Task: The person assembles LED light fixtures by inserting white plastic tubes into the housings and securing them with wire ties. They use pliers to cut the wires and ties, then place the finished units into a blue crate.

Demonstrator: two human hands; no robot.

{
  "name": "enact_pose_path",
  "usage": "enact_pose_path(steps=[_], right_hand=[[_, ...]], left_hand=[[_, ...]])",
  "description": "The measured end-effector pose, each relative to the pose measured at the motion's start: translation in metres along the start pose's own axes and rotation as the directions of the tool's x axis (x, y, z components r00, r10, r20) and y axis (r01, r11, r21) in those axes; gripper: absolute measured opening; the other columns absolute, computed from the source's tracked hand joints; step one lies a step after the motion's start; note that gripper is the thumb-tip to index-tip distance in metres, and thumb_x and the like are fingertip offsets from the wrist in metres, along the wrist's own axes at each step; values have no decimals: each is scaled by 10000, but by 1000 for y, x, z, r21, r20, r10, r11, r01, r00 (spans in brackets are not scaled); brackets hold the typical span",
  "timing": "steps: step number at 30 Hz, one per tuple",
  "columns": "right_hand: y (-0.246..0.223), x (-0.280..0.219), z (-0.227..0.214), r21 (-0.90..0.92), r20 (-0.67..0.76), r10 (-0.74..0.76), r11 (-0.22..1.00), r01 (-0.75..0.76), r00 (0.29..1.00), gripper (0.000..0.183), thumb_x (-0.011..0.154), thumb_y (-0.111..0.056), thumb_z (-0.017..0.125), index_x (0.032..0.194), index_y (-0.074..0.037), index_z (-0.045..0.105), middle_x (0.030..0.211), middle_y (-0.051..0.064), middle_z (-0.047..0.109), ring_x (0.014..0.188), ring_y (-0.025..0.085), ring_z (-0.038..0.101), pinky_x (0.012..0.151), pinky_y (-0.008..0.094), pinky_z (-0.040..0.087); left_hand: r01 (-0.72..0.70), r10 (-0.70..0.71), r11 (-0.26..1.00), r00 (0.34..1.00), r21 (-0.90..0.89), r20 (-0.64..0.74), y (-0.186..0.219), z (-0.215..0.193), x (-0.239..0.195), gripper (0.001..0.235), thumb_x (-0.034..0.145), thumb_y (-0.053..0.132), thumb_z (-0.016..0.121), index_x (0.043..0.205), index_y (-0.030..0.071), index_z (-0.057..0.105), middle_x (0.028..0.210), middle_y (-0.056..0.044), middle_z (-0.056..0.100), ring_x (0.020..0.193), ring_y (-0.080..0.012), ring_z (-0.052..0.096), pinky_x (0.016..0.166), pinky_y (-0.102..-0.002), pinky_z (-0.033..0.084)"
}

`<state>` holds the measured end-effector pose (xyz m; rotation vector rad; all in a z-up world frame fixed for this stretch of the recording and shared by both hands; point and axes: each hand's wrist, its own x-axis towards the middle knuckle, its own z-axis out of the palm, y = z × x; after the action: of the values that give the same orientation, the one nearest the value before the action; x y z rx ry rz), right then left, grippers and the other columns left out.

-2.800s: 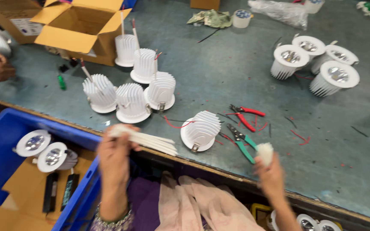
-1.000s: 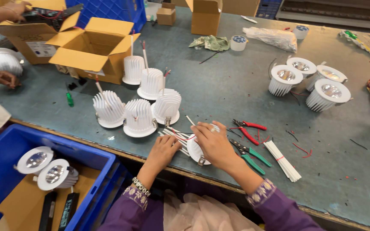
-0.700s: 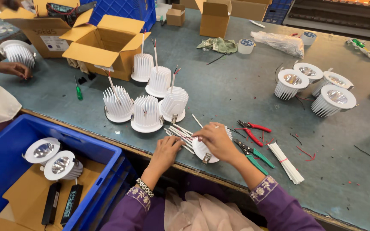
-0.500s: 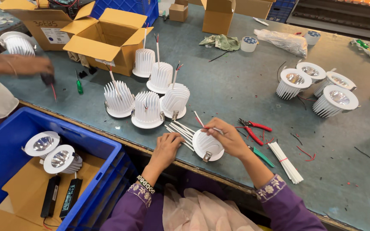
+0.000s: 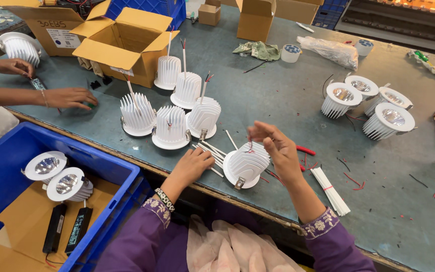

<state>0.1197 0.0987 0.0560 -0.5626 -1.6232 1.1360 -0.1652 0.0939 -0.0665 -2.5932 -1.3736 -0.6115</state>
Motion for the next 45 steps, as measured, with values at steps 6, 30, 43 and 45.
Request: enact_pose_path(steps=[6,30,43,45], right_hand=[[5,-5,-10,-626,145,-117,758,183,983,376,947,-193,666,1313,-108,688,1338,96,693,1242,270,626,1052,418,452],[45,-10,-38,-342,51,149,932,-122,988,176,1012,-110,630,1041,-2,766,751,1,639,774,89,580,760,257,482],[54,-31,-51,-20,110,208,978,-207,972,166,958,-95,694,1007,47,764,879,84,750,860,145,699,857,308,546],[64,-29,-51,99,77,216,970,-223,973,150,960,-85,706,985,54,758,867,98,751,834,158,694,828,330,537]], left_hand=[[95,-135,980,963,-177,-231,14,-48,-13,94,895,173,677,940,94,652,944,-14,668,950,-252,601,825,-397,481],[285,-687,-157,656,-946,312,110,11,-94,244,980,158,607,1175,18,653,1074,-78,739,907,-145,732,749,-270,570],[307,-614,562,777,-768,-139,141,-23,11,203,1011,93,576,1203,66,635,1089,-186,711,939,-333,712,778,-403,560],[288,-620,534,773,-795,-136,139,-17,10,193,1010,93,572,1189,59,634,1074,-185,717,913,-318,729,762,-396,569]])
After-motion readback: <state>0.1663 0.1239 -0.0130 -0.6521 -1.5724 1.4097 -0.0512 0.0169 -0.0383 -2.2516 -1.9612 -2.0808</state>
